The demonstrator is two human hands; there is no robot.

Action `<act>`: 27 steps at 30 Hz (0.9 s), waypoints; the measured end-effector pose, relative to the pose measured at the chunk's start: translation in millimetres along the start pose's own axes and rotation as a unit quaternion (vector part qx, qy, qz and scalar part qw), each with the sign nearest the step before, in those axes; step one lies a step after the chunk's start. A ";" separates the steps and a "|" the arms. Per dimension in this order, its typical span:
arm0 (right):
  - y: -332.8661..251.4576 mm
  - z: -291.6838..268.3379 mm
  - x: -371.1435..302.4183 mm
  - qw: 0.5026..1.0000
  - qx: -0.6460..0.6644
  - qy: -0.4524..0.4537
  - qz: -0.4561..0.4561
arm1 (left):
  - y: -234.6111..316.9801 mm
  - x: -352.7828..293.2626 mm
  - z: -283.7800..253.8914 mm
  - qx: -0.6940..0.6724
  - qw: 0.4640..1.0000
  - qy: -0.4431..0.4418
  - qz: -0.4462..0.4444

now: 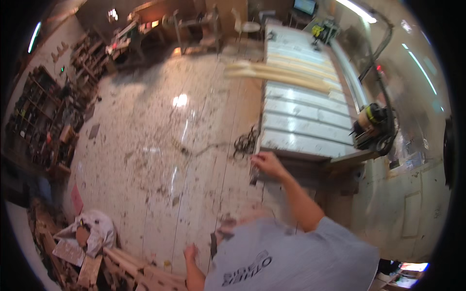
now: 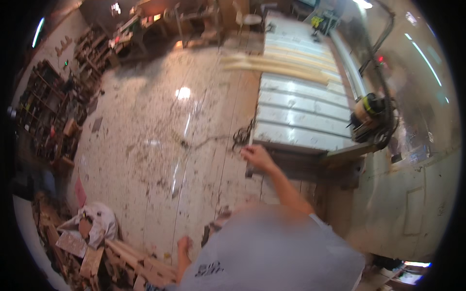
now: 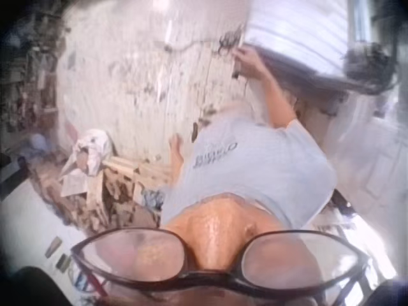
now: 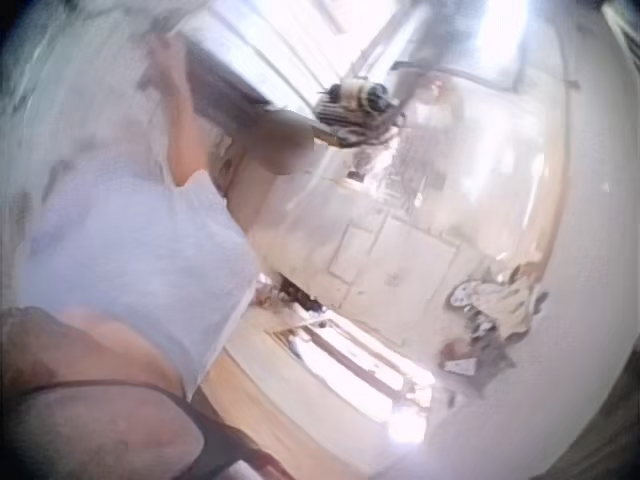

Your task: The person handles a wooden guitar neck, turns it over, and then places it into a CNC machine, securing it with clamps and operating a small wireless keyboard.

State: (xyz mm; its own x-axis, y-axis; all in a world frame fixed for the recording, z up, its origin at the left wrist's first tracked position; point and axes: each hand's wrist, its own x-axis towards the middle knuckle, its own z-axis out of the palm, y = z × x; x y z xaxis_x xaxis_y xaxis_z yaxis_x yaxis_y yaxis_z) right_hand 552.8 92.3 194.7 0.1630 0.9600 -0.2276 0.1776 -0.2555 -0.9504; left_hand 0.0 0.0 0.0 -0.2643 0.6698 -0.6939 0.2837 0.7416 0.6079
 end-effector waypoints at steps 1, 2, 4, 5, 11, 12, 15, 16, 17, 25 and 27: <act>-25.3 6.4 12.0 1.000 0.011 -0.002 -0.014 | 3.3 0.0 -34.6 0.012 1.000 0.010 -0.010; -50.5 25.4 20.4 0.997 0.078 -0.022 0.011 | 25.8 30.0 -64.6 -0.007 0.999 0.037 0.006; -58.6 28.8 12.4 0.984 0.150 0.000 0.098 | 86.4 51.6 -68.4 -0.011 0.998 0.056 0.026; -56.6 32.6 16.9 0.971 0.208 0.015 0.115 | 115.3 64.1 -77.4 -0.039 0.995 0.065 0.060; -41.3 56.1 100.4 0.879 0.448 0.100 0.130 | 223.8 149.2 -62.8 0.021 0.993 -0.103 0.057; -45.9 60.2 125.1 0.873 0.461 0.108 0.116 | 224.1 170.5 -71.0 0.033 0.993 -0.112 0.023; -51.2 41.0 204.9 0.857 0.488 0.155 0.066 | 233.7 235.2 -57.1 0.119 0.978 -0.160 -0.061; -43.7 35.8 226.0 0.845 0.497 0.189 0.065 | 245.0 240.7 -51.8 0.137 0.977 -0.148 -0.073; -40.0 24.4 249.4 0.834 0.502 0.222 0.060 | 262.1 246.6 -46.5 0.124 0.981 -0.139 -0.061; -40.5 -33.4 433.0 0.734 0.524 0.421 0.100 | 471.2 356.1 27.8 0.075 0.988 -0.137 -0.002; -51.5 -44.2 457.5 0.728 0.526 0.431 0.084 | 510.9 381.3 35.9 0.082 0.986 -0.146 0.003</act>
State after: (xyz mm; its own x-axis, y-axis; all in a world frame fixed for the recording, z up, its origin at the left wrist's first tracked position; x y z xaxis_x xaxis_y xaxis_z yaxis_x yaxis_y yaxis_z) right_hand 661.1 539.6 148.8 0.7260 0.3803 -0.5730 -0.6832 0.3028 -0.6645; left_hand 77.2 633.0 32.2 0.0084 0.6168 -0.7871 0.4367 0.7058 0.5578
